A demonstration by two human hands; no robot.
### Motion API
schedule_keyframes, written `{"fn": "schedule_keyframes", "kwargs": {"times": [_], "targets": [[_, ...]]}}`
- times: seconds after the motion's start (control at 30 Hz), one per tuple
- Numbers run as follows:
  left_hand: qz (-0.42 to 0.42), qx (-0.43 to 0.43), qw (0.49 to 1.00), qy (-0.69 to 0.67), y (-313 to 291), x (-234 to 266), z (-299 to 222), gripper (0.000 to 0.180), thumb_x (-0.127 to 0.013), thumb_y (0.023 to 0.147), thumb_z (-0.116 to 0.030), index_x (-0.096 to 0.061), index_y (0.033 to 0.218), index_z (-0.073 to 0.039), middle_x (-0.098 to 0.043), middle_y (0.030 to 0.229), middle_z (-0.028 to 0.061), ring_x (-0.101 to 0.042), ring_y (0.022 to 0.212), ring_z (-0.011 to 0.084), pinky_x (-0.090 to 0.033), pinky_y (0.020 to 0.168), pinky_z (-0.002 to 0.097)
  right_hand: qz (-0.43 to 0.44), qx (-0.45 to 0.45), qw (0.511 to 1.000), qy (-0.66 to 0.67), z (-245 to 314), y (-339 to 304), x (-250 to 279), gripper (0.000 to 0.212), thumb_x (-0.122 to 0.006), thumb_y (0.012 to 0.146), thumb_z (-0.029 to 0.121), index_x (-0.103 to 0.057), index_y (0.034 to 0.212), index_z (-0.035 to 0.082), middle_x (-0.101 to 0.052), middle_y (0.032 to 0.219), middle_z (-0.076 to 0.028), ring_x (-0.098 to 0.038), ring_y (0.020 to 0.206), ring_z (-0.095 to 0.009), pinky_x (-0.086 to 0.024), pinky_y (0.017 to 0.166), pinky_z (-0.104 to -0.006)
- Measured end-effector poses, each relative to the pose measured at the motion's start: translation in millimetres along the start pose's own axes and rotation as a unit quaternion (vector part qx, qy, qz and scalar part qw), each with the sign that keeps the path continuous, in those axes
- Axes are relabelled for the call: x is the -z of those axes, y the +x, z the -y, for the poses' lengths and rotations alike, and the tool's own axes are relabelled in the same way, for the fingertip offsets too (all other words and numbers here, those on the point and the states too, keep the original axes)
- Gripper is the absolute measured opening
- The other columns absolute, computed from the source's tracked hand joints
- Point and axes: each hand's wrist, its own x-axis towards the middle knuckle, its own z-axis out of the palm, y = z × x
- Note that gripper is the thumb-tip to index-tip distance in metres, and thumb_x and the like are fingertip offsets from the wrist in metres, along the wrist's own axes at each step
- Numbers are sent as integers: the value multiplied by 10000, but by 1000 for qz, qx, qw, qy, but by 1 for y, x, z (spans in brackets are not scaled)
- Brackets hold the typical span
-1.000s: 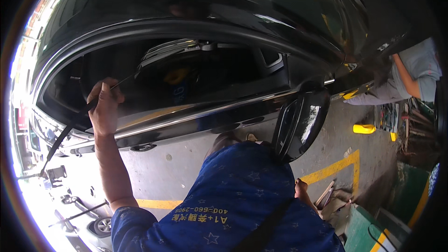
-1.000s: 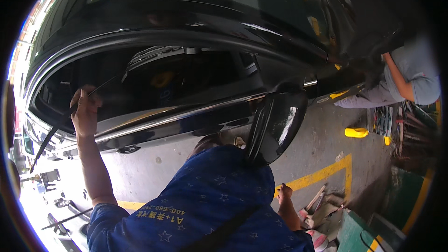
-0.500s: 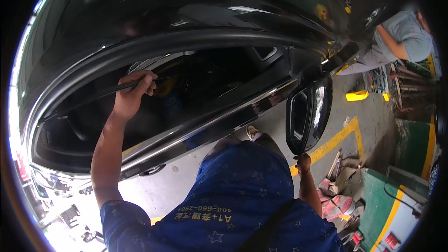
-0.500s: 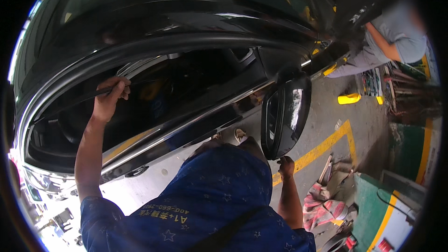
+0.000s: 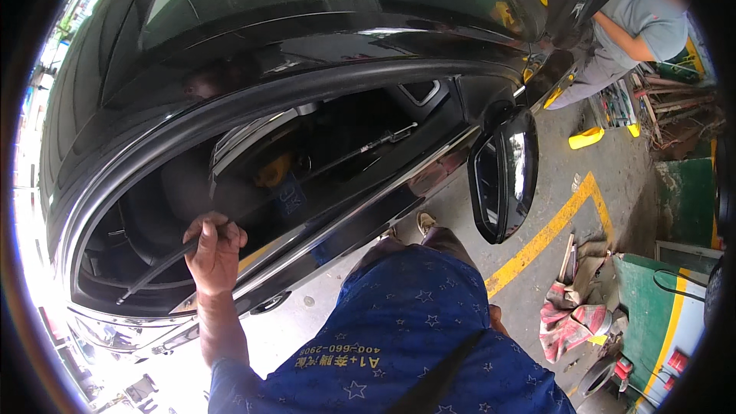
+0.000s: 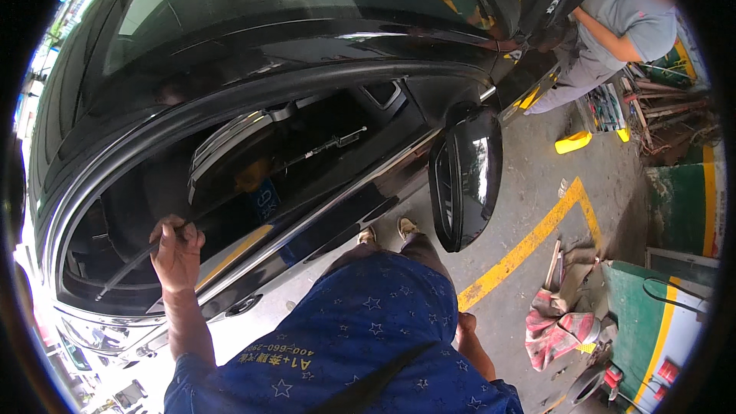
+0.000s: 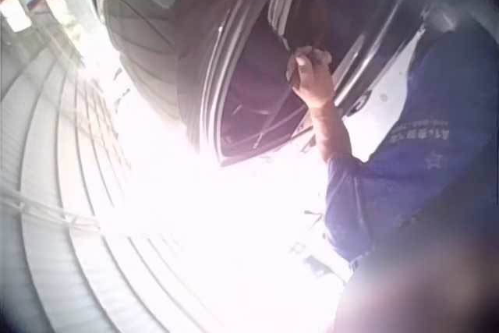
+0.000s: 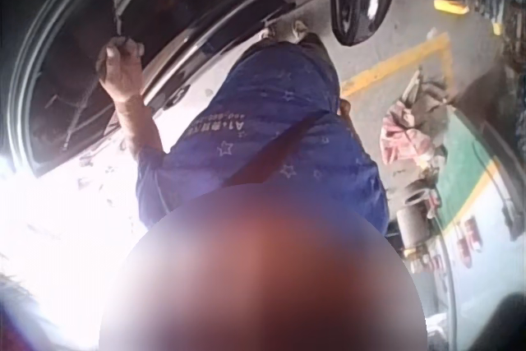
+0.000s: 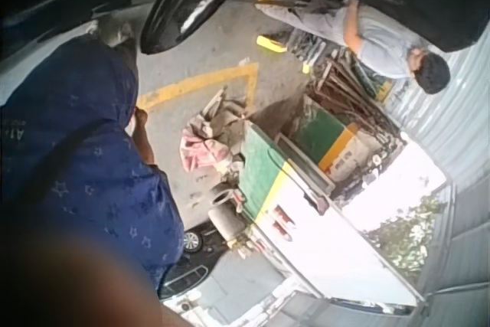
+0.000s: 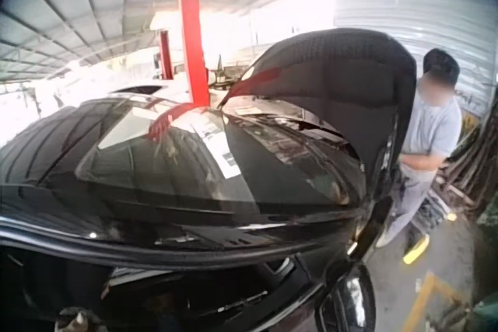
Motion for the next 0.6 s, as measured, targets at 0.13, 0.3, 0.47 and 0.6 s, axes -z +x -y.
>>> {"fn": "schedule_keyframes", "kwargs": {"times": [0.13, 0.3, 0.47, 0.6], "targets": [[40, 2, 996, -85, -17, 1, 16, 237, -607, 1045, -254, -651, 1066, -22, -603, 879, 82, -512, 716, 174, -403, 639, 338, -115, 62, 991, 7, 8, 44, 13, 315, -541, 982, 293, -746, 985, 54, -751, 959, -185, -729, 905, -333, -553, 767, -432], [109, -6, 988, -111, -27, -27, 25, 311, -634, 1030, -323, -640, 1026, -12, -536, 793, 68, -445, 669, 146, -369, 610, 318, -317, 185, 869, 332, 76, 124, 178, 310, -557, 973, 255, -682, 833, 8, -668, 744, -93, -615, 689, -205, -479, 615, -395], [139, -13, 979, -148, -22, -55, 42, 315, -662, 1013, -325, -632, 1015, -11, -521, 756, 60, -423, 646, 132, -352, 572, 305, -278, 440, 762, 385, 300, -94, 304, 244, -592, 1003, 208, -672, 1113, 6, -643, 845, -47, -502, 583, -73, -425, 498, -240], [149, -12, 974, -171, -21, -73, 51, 310, -690, 996, -315, -642, 1017, -9, -505, 727, 52, -411, 627, 130, -351, 558, 302, -109, 598, 740, 287, 365, -167, 313, 244, -620, 993, 156, -659, 1179, 3, -688, 935, -60, -533, 629, -54, -427, 511, -215]]}}
